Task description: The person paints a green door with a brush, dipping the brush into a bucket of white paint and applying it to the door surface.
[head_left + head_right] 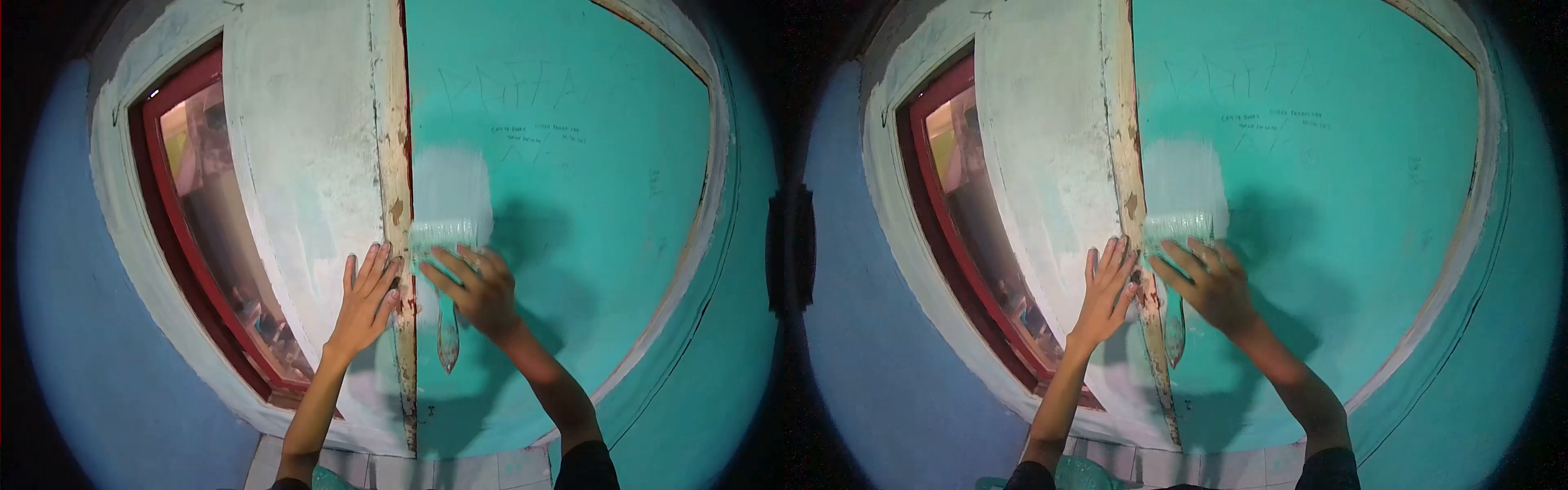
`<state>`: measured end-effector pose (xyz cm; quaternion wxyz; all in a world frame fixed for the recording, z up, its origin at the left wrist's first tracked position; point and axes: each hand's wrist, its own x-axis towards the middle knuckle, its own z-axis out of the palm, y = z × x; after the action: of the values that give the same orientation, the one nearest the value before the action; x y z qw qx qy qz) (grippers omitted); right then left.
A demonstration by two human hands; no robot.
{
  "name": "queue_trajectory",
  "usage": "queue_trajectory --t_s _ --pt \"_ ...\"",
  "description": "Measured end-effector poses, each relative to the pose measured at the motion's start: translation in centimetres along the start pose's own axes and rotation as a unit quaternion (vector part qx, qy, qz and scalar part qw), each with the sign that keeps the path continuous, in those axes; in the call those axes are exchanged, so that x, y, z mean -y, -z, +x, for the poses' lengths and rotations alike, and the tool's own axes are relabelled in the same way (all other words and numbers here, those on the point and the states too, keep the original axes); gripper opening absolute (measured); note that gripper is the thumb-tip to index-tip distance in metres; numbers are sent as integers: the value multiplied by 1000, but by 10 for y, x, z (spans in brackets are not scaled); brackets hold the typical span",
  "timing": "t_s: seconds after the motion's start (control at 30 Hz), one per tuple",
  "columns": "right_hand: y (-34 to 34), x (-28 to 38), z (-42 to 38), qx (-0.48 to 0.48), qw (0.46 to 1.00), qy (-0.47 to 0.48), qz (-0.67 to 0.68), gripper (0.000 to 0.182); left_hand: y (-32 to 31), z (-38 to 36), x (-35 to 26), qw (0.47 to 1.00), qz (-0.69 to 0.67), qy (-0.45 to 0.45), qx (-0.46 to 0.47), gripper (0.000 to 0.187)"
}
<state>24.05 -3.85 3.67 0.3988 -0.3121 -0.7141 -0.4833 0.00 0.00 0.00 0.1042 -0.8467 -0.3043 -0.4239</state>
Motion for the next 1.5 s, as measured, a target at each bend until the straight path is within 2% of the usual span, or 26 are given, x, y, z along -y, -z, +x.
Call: queue_trajectory --t_s 0.1,0.2,0.37,0.5,0.63,0.7,0.8,0.87,0.9,0.97,1.03,1.1,1.2,1.23,1.27,1.33,1.37,1.43,1.5 --pt "-11 28 -48 -3 1000 0 12 37 -4 -13 6 1000 26 -8 -2 51" --pt "-7 48 -92 84 996 11 22 38 -16 -30 -2 1000 19 4 -7 51" --pt "-8 78 -141 107 994 -9 37 38 -27 -50 -10 999 3 20 26 53" --pt "-3 94 -164 152 984 -24 89 40 -35 -64 -10 999 5 30 29 52" --pt "14 89 -149 198 964 -44 170 52 -35 -69 -15 999 1 25 46 50" --pt "21 72 -118 194 966 -65 161 53 -40 -70 -12 999 -15 22 40 50" --pt "20 40 -67 135 973 -89 162 52 -46 -73 -7 999 -24 24 39 50" --pt "16 22 -39 -9 994 -52 99 49 -47 -74 -8 999 -25 26 34 50" --pt "19 19 -28 -10 994 -51 100 49 -46 -73 -9 999 -21 25 29 51" --pt "23 19 -15 -53 997 -45 16 36 -45 -74 -10 999 -18 28 25 52" --pt "8 30 -45 -42 997 -53 29 38 -44 -74 -10 999 -14 34 31 60" --pt "1 55 -94 70 996 -54 -7 40 -45 -77 -10 999 -13 32 27 64" --pt "-4 103 -178 178 971 -109 116 53 -46 -76 -10 999 -15 34 25 68" --pt "-4 111 -196 224 955 -115 156 54 -47 -76 -10 998 -18 44 32 68" --pt "0 111 -201 228 954 -114 156 54 -49 -77 -8 999 -11 38 29 69" --pt "11 118 -206 317 930 -79 169 57 -48 -79 -10 999 -10 35 28 69" --pt "8 114 -203 318 929 -79 170 57 -47 -76 -10 999 -4 26 19 69" --pt "4 94 -167 213 954 -122 171 57 -47 -73 -11 999 9 25 27 69" --pt "12 67 -118 135 970 -127 158 55 -50 -74 -10 999 -20 34 9 67"
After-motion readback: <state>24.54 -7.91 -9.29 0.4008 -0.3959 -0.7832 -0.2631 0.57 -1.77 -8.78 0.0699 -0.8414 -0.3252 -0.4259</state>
